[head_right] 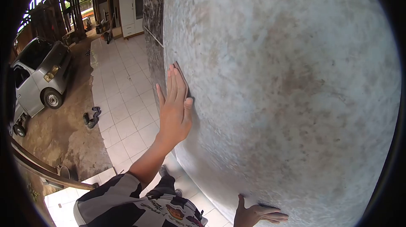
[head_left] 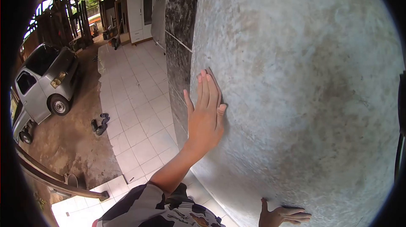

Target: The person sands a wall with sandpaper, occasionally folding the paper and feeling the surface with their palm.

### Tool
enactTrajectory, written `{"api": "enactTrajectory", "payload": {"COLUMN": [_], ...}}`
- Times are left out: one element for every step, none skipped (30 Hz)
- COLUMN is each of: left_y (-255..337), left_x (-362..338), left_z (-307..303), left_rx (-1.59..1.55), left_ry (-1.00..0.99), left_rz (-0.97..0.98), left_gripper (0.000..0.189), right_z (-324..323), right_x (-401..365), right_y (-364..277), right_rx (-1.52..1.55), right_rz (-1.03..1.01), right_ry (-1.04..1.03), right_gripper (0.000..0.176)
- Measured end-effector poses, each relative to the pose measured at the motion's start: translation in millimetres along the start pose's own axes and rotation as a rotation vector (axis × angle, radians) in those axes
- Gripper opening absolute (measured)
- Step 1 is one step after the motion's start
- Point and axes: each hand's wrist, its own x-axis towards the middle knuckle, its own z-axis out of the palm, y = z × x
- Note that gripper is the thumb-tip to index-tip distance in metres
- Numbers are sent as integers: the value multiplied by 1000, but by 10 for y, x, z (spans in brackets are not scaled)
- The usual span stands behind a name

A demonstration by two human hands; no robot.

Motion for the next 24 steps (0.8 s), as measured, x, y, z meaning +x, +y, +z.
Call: {"api": "enactTrajectory", "payload": {"left_y": [-9, -15, -32, -12, 1, -2, -13, -14, -3, 12, 30, 42, 73, 85, 99, 115, 101, 79, 54, 35, 27, 1, 1, 6], "left_x": [-94, -183, -296, -491, -582, -516, -425, -357, -272, -155, -91, -137, -282, -393, -507, -611, -649, -550, -392, -280, -239, -143, -114, -221], "left_z": [40, 76, 138, 208, 248, 254, 252, 246, 208, 149, 117, 135, 163, 194, 231, 266, 294, 268, 220, 183, 166, 164, 160, 179], "left_rx": [53, 108, 116, 64, 12, 17, 7, -7, -10, -9, -7, -8, -3, 5, 6, -39, -82, -76, -65, -56, -52, -25, 1, 5], "left_ry": [-40, -78, -68, -120, -174, -171, -105, -41, -41, -15, 12, 16, -21, -49, -40, -77, -116, -112, -49, 12, 9, 28, 45, 49], "left_rz": [15, 35, 47, 22, -3, 0, -3, -13, -21, -23, -22, -18, -24, -19, -17, -26, -33, -28, -16, -7, -20, -9, -8, -6], "left_gripper": [68, 71, 71, 71, 72, 72, 72, 72, 72, 73, 73, 73, 72, 72, 72, 72, 72, 72, 71, 71, 71, 71, 71, 71], "right_z": [-37, -78, -79, -111, -128, -137, -149, -181, -209, -222, -232, -237, -243, -171, -94, 9, 135, 208, 229, 252, 230, 267, 266, 269], "right_x": [-21, -35, -21, -9, -13, -28, -59, -87, -97, -85, -68, -56, -65, -58, -36, -12, -3, 2, 68, 39, 44, 66, 71, 92], "right_y": [-23, -81, -215, -299, -368, -423, -446, -433, -417, -416, -414, -410, -350, -292, -224, -119, 0, 46, 48, 68, 95, 58, 56, 42], "right_rx": [-5, -26, -32, -46, -61, -77, -101, -132, -161, -185, -206, -225, -230, -199, -170, -163, -223, -282, -279, -277, -282, -270, -267, -260], "right_rz": [-6, -17, -24, -33, -40, -46, -54, -64, -73, -79, -84, -87, -91, -116, -143, -147, -139, -131, -135, -139, -147, -145, -147, -148], "right_ry": [-7, 26, 70, 112, 153, 191, 225, 257, 295, 339, 384, 426, 423, 441, 461, 470, 414, 353, 350, 349, 346, 354, 358, 364], "right_gripper": [120, 120, 121, 121, 122, 122, 123, 123, 123, 124, 124, 125, 125, 131, 138, 138, 143, 149, 149, 149, 149, 149, 149, 149]}}
